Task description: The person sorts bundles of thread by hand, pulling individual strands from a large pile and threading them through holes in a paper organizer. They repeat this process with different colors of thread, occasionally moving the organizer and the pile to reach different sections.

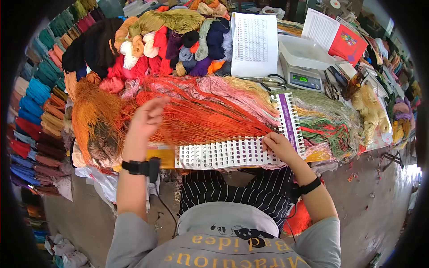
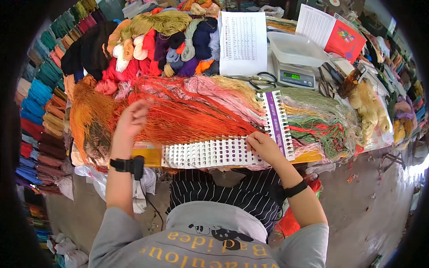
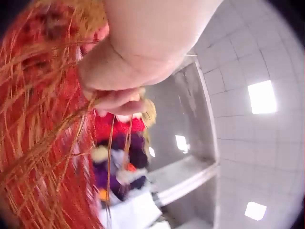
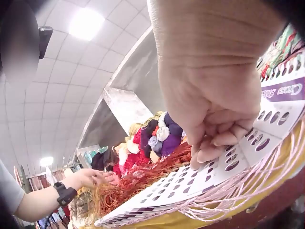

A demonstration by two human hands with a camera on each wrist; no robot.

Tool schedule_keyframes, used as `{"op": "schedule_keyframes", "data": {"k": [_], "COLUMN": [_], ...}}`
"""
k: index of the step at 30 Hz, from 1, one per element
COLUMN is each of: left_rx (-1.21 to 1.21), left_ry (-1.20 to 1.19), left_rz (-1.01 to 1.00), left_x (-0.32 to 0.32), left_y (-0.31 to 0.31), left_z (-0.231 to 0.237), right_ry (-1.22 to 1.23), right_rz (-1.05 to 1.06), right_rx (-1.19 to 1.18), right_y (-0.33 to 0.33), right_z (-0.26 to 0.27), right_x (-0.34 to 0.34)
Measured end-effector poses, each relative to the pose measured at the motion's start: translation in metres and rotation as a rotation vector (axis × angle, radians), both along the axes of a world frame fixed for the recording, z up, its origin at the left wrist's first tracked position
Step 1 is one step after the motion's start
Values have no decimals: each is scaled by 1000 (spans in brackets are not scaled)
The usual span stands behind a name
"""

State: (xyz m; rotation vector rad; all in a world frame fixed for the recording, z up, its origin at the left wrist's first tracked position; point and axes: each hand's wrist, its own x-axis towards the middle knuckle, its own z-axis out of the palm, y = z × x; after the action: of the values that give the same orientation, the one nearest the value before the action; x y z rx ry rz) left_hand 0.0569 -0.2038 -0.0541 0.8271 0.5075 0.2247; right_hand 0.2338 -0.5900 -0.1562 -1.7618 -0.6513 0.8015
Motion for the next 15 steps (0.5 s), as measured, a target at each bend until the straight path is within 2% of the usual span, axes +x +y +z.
{"op": "schedule_keyframes", "data": {"k": [1, 2, 3, 6, 8, 10, 11, 12, 13, 15], "left_rx": [39, 363, 414, 458, 549, 595, 583, 652, 764, 1059], "left_ry": [33, 137, 331, 462, 285, 110, 125, -12, -102, -132], "left_rz": [206, 303, 536, 512, 53, -17, 39, -142, -282, -268], "left_x": [-16, -31, -36, -52, -62, -51, -46, -44, -41, -34], "left_y": [34, 52, 54, 54, 61, 56, 39, 55, 55, 45], "left_z": [-12, -15, -15, 10, 52, 115, 156, 185, 221, 290], "right_ry": [10, -16, -18, 11, 7, -16, -16, 4, 25, -31], "right_rz": [0, 12, 16, 16, 2, -19, -18, -13, -10, 4], "right_rx": [-12, -7, 0, -4, 3, -42, -25, -9, 10, 45], "right_y": [-1, -1, -2, -1, -1, 1, 2, 1, 2, 3], "right_z": [-1, -1, -1, -2, -4, 5, 1, -3, -8, -19], "right_x": [0, 0, 0, 1, 2, -1, 0, 2, 4, 7]}}
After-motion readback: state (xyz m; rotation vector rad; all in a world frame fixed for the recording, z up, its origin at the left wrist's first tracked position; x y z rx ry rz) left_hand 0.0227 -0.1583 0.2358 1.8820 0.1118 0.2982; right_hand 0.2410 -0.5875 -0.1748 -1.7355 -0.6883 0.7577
